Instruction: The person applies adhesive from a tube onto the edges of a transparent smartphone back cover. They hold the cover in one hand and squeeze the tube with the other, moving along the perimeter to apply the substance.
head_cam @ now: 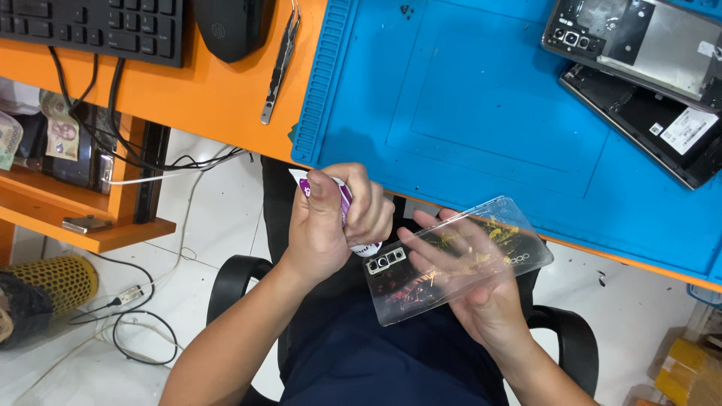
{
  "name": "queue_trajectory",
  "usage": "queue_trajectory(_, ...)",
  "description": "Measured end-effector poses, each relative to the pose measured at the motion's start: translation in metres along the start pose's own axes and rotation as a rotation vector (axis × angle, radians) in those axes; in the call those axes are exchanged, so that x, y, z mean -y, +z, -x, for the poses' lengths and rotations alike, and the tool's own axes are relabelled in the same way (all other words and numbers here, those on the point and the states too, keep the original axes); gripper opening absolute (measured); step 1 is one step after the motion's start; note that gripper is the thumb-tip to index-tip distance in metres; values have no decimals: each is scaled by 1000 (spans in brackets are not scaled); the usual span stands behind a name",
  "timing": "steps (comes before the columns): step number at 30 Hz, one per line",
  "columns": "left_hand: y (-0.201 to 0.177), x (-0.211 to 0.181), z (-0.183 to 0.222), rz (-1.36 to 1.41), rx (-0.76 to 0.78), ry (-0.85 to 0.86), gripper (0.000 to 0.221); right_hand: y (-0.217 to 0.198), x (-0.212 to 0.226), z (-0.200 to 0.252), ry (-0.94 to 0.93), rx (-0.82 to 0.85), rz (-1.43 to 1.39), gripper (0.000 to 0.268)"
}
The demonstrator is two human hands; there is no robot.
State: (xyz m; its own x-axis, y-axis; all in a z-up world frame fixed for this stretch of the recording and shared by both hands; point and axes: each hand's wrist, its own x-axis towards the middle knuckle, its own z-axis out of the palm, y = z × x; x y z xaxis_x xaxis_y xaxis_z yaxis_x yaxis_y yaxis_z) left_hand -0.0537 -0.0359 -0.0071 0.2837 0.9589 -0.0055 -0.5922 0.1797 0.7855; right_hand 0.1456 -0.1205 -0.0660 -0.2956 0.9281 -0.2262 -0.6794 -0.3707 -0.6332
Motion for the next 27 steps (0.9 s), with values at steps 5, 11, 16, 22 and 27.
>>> queue_trajectory(5, -1, -1, 2, -1, 15, 15, 59, -2, -2, 0, -2, 5, -22, 106)
queue_trajectory(11, -3, -1, 4, -3, -7, 12, 60, -3, -2, 1, 6, -2, -5, 106)
queue_trajectory(16, -4, -1, 5, 28, -16, 20, 59, -3, -2, 0, 23, -25, -30, 109)
queue_trajectory(22, -5, -3, 7, 13, -28, 16, 60, -1, -2, 1, 13, -19, 19, 109)
queue_trajectory(27, -7, -3, 9, 35, -44, 21, 59, -4, -4, 1, 6, -13, -30, 111)
